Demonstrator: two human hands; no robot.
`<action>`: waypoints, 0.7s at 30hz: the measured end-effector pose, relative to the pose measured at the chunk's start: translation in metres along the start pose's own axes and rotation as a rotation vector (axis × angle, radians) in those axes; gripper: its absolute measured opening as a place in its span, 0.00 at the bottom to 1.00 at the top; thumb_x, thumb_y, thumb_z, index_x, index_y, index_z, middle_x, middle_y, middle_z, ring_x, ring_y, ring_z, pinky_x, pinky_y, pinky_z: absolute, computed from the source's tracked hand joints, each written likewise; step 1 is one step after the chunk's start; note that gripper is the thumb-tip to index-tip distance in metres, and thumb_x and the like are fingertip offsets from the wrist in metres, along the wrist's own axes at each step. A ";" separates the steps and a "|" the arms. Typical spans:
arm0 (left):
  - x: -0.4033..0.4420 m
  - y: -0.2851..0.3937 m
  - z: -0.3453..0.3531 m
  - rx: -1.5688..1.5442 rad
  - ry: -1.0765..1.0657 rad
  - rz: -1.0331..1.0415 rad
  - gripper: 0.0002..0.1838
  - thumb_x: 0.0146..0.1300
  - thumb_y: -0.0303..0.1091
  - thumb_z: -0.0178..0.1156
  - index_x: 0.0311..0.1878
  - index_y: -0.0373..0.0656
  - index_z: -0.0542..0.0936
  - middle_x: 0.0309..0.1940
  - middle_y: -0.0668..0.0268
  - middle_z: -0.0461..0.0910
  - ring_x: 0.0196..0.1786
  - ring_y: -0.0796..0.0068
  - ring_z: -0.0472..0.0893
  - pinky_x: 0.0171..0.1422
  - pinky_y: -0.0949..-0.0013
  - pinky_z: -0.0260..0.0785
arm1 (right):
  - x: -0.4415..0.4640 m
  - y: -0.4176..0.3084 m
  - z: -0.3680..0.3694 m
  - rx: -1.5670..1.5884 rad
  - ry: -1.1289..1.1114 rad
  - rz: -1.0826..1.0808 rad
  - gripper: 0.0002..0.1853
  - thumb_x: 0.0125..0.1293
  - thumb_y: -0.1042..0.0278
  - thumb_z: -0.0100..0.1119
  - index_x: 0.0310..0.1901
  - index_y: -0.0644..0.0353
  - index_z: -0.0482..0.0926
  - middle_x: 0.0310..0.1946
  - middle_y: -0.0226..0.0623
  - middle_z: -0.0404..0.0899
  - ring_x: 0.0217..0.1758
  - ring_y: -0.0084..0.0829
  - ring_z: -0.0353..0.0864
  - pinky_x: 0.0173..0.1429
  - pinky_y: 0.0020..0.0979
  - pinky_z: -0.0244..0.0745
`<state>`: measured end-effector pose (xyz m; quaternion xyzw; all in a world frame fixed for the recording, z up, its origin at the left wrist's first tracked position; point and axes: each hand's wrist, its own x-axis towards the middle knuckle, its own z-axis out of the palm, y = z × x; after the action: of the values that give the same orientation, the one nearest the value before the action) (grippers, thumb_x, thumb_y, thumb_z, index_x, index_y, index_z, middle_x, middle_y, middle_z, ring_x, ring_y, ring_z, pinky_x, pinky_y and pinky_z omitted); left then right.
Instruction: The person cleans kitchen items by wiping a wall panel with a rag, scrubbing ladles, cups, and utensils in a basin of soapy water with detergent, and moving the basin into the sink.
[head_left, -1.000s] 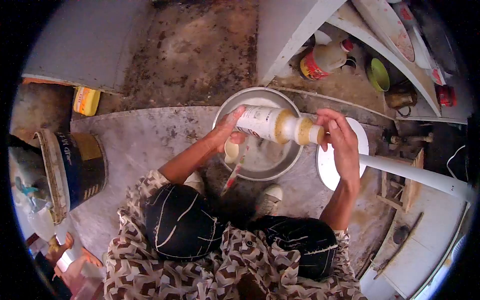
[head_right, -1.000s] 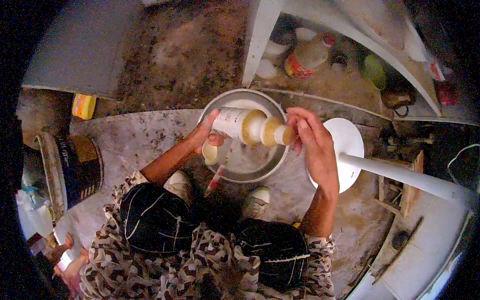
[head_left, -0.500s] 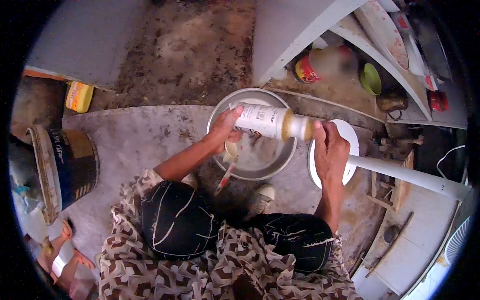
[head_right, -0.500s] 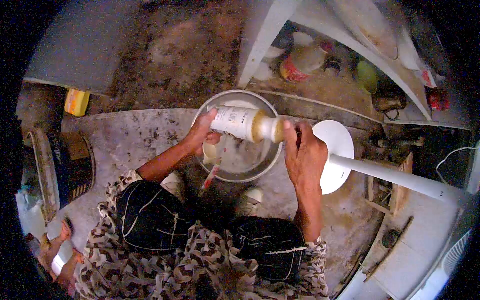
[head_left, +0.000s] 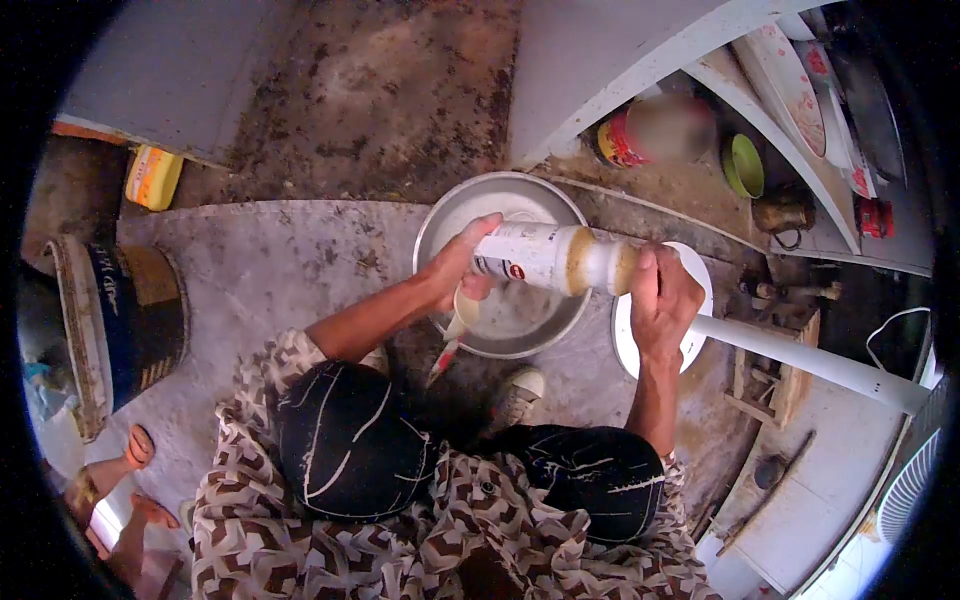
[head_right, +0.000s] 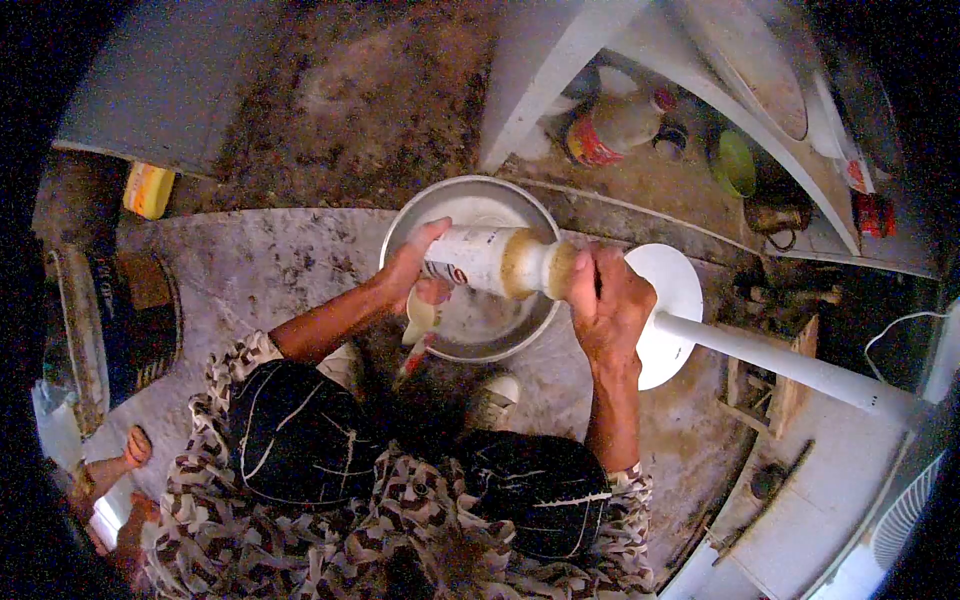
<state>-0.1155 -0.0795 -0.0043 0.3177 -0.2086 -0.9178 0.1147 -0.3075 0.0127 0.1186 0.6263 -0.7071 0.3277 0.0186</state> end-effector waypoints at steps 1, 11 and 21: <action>-0.001 -0.001 0.001 -0.012 -0.033 -0.058 0.29 0.60 0.60 0.42 0.39 0.39 0.72 0.16 0.64 0.70 0.07 0.85 0.56 0.07 0.80 0.45 | 0.000 -0.001 -0.003 0.004 -0.024 -0.068 0.08 0.59 0.66 0.54 0.34 0.62 0.76 0.19 0.42 0.74 0.21 0.37 0.75 0.28 0.32 0.69; 0.006 0.004 -0.013 -0.115 -0.218 -0.167 0.31 0.61 0.60 0.39 0.39 0.37 0.73 0.18 0.56 0.73 0.05 0.86 0.56 0.04 0.82 0.47 | 0.024 -0.038 -0.046 0.197 -0.434 0.049 0.18 0.55 0.66 0.59 0.47 0.60 0.75 0.35 0.44 0.75 0.32 0.42 0.75 0.39 0.35 0.71; 0.008 -0.002 -0.025 0.003 -0.138 -0.104 0.29 0.61 0.59 0.40 0.40 0.38 0.72 0.19 0.56 0.74 0.05 0.85 0.56 0.05 0.82 0.47 | 0.028 -0.034 -0.048 0.056 -0.576 0.011 0.14 0.52 0.72 0.61 0.42 0.61 0.76 0.43 0.44 0.73 0.40 0.41 0.76 0.41 0.32 0.72</action>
<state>-0.1059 -0.0882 -0.0266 0.2641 -0.2006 -0.9420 0.0517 -0.3013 0.0112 0.1836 0.6899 -0.6774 0.1557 -0.2023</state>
